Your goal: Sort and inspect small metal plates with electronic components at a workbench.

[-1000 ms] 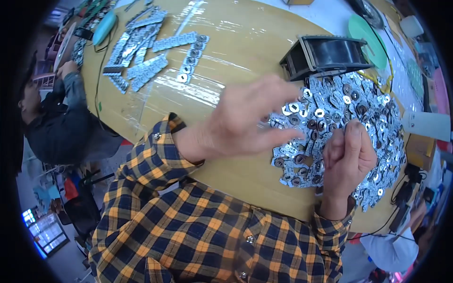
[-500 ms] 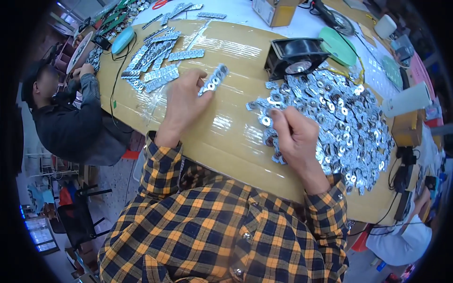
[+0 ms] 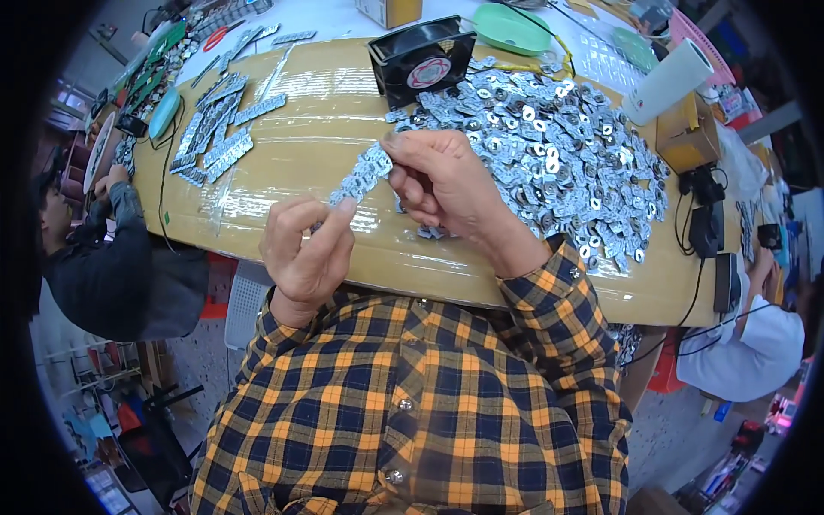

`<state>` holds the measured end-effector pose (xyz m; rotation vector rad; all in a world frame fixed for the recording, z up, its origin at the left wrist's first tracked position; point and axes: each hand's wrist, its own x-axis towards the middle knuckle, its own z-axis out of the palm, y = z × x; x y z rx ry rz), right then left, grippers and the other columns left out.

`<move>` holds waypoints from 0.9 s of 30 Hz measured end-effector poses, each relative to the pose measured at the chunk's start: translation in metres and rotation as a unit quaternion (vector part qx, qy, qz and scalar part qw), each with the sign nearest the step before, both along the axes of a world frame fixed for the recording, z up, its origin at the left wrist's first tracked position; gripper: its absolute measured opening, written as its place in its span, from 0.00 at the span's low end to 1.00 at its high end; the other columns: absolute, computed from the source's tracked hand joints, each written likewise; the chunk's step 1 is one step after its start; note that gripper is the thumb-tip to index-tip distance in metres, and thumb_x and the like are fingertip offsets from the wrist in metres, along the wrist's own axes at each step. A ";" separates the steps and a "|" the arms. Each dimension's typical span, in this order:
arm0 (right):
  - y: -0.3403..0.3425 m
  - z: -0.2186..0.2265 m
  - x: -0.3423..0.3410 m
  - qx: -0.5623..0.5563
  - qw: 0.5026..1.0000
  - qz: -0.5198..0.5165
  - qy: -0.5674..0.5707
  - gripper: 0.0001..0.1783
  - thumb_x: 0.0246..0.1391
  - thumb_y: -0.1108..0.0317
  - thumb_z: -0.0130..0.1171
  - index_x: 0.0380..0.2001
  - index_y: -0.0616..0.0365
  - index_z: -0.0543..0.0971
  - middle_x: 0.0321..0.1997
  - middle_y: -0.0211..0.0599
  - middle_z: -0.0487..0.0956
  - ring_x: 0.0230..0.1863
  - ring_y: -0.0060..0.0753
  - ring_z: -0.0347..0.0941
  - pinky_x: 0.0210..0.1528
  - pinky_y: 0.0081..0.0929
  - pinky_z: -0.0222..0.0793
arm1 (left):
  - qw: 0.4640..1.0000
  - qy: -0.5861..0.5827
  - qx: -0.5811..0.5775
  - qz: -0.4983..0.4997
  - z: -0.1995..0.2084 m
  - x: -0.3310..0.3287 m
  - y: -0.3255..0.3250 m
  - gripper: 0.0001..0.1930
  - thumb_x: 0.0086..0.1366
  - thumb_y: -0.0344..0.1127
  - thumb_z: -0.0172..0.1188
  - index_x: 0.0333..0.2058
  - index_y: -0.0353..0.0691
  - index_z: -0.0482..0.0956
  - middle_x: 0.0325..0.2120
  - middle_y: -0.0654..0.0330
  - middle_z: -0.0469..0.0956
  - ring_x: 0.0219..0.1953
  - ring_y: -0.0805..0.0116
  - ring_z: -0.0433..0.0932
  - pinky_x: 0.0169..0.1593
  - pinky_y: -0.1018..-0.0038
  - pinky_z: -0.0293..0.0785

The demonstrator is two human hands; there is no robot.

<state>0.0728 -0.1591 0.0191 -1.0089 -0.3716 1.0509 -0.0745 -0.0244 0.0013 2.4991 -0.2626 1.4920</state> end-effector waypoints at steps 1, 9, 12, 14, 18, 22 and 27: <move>-0.002 0.000 0.000 0.018 1.000 0.004 -0.008 0.18 0.60 0.61 0.54 0.20 0.60 0.73 0.09 0.26 0.62 0.07 0.15 0.51 0.08 0.15 0.48 | 1.000 0.002 0.024 0.010 -0.001 -0.001 -0.001 0.20 0.43 0.20 0.65 0.38 0.41 0.82 0.27 0.65 0.71 0.31 0.67 0.73 0.31 0.72 0.69; -0.008 0.009 0.002 0.003 0.991 -0.013 -0.136 0.17 0.61 0.62 0.54 0.21 0.61 0.76 0.10 0.25 0.66 0.07 0.13 0.56 0.09 0.14 0.50 | 0.996 0.005 0.081 0.031 0.010 0.000 -0.002 0.19 0.45 0.21 0.65 0.38 0.42 0.81 0.34 0.64 0.72 0.36 0.65 0.74 0.37 0.69 0.72; -0.007 0.005 0.009 0.013 0.982 -0.019 -0.186 0.18 0.61 0.62 0.54 0.21 0.61 0.76 0.10 0.24 0.67 0.07 0.12 0.57 0.09 0.13 0.50 | 0.998 0.010 0.060 0.028 0.008 0.009 -0.002 0.18 0.46 0.20 0.64 0.38 0.41 0.81 0.38 0.59 0.74 0.39 0.61 0.76 0.36 0.70 0.74; -0.004 0.006 0.008 0.009 0.979 -0.022 -0.201 0.18 0.61 0.62 0.54 0.19 0.61 0.75 0.10 0.23 0.67 0.07 0.11 0.58 0.09 0.13 0.50 | 0.999 0.013 0.043 0.019 0.005 0.013 0.000 0.17 0.46 0.19 0.63 0.38 0.40 0.81 0.40 0.56 0.75 0.40 0.58 0.77 0.36 0.71 0.75; -0.001 -0.003 0.011 -0.001 0.960 -0.043 -0.277 0.19 0.61 0.62 0.54 0.17 0.60 0.74 0.09 0.22 0.67 0.08 0.10 0.58 0.10 0.13 0.51 | 0.971 0.117 -0.200 -0.060 0.020 0.020 -0.012 0.17 0.49 0.19 0.62 0.41 0.33 0.78 0.44 0.48 0.75 0.40 0.60 0.79 0.34 0.76 0.76; 0.001 -0.012 0.012 -0.004 0.941 -0.054 -0.334 0.19 0.61 0.63 0.54 0.17 0.60 0.74 0.09 0.22 0.67 0.08 0.10 0.59 0.10 0.12 0.50 | 0.733 0.347 -0.563 -0.160 0.026 0.022 0.005 0.14 0.59 0.22 0.59 0.45 0.27 0.74 0.35 0.54 0.79 0.35 0.73 0.79 0.33 0.80 0.75; -0.004 0.000 0.018 -0.033 0.952 -0.037 -0.302 0.18 0.61 0.63 0.52 0.18 0.59 0.74 0.10 0.23 0.68 0.09 0.09 0.60 0.11 0.12 0.52 | 0.651 0.386 -0.598 -0.264 0.032 0.046 0.033 0.09 0.62 0.26 0.60 0.41 0.29 0.77 0.29 0.60 0.80 0.27 0.81 0.77 0.30 0.84 0.74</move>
